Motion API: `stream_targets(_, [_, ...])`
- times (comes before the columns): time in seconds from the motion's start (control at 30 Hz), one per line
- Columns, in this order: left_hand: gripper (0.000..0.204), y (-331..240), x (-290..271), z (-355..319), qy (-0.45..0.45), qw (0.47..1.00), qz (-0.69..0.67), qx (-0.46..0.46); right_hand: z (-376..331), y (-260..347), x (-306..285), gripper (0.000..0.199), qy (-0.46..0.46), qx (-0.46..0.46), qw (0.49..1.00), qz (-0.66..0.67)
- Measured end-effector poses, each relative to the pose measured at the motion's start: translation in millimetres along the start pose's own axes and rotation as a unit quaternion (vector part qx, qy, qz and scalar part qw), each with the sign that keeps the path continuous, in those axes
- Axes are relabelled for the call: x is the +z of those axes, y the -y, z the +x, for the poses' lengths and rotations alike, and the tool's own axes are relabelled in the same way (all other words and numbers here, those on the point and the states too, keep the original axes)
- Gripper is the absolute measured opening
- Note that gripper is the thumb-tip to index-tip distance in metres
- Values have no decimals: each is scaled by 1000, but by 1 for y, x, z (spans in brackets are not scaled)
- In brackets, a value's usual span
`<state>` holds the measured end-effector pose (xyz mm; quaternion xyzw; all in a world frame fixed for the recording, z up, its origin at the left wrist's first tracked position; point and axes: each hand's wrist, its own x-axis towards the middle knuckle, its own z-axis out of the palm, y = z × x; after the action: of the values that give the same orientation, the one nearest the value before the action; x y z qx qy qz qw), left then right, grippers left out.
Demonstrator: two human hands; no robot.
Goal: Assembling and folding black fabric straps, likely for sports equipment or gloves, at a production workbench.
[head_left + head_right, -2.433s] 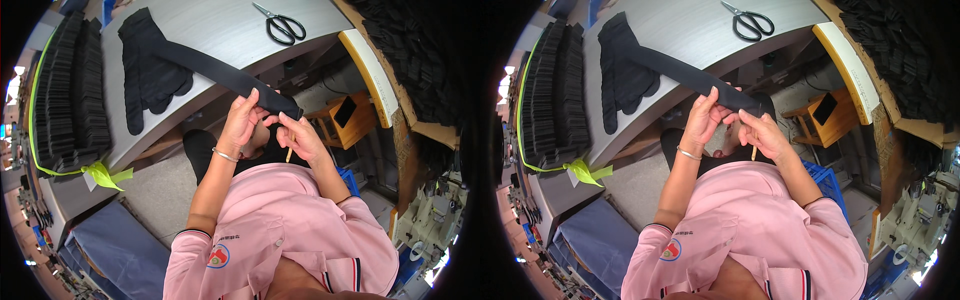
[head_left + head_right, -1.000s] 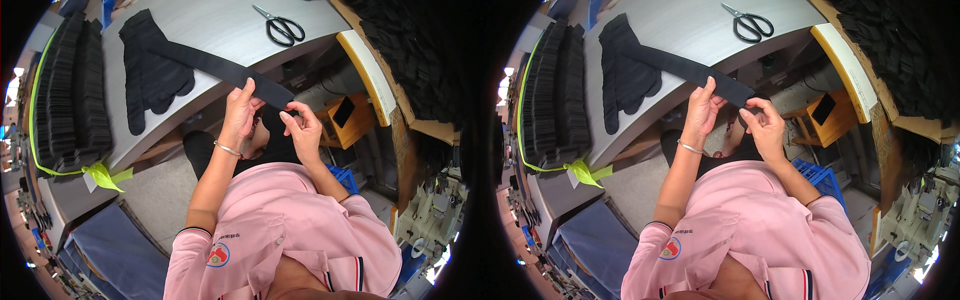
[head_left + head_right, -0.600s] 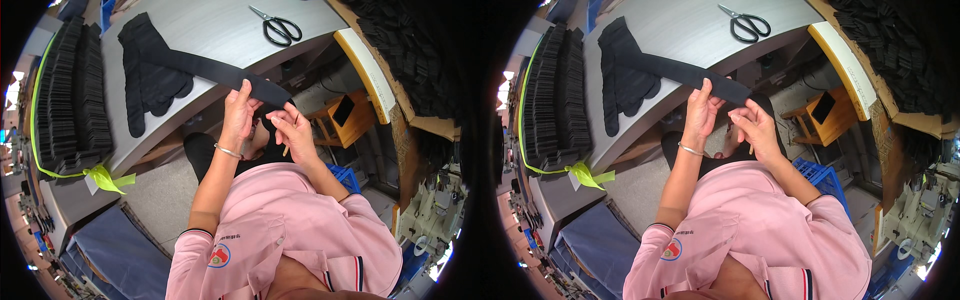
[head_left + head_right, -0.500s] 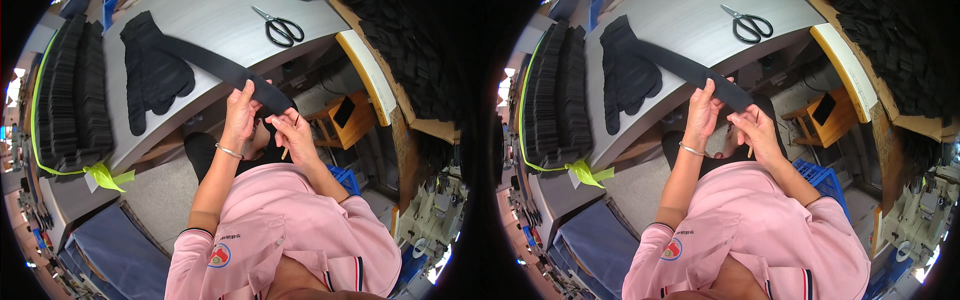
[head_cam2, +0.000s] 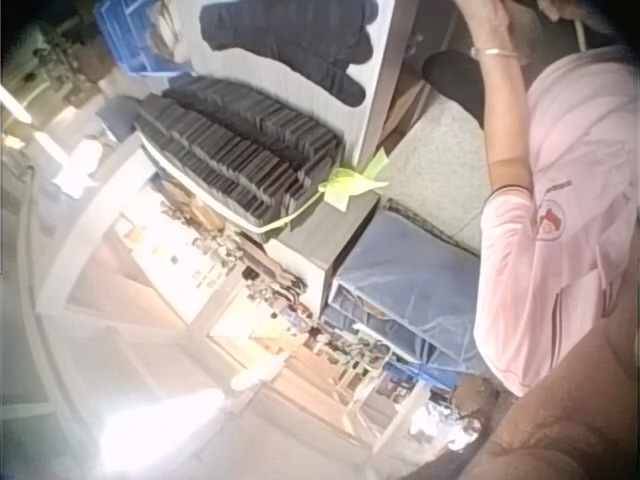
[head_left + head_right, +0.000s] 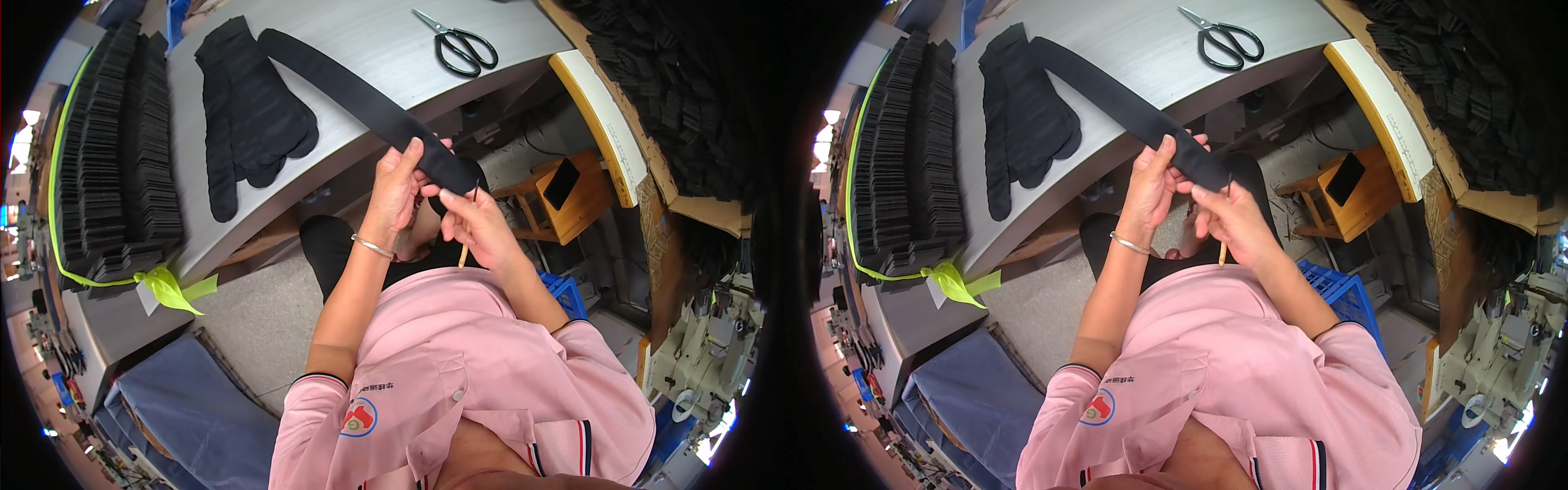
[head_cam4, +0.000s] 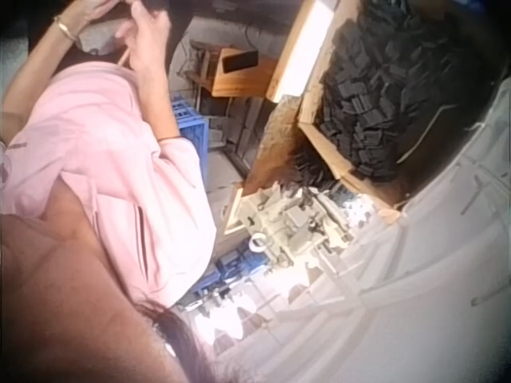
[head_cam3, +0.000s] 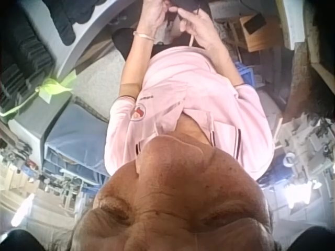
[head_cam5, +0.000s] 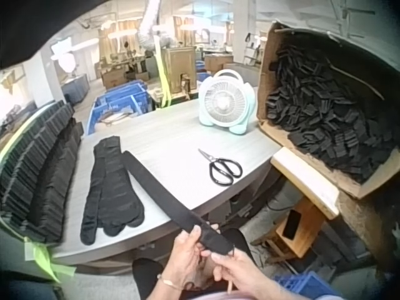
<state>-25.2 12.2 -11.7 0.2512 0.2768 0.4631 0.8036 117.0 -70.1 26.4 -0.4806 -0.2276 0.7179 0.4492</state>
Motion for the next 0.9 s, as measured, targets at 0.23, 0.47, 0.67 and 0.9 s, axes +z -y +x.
stream_targets(0.23, [45,5,0,2,-5,1000,-5,-14,-5,6,14,24,11,-10,998,-61])
stream_targets(0.47, [41,5,-5,2,63,997,-27,-34,13,-4,-11,31,-18,-42,999,-26])
stream_targets(0.67, [24,24,-2,-4,-73,997,14,-4,16,-11,-14,30,-65,-64,996,-19])
stream_targets(0.9, [8,17,1,-4,-75,997,-32,-2,9,-16,-7,29,-28,-57,998,18])
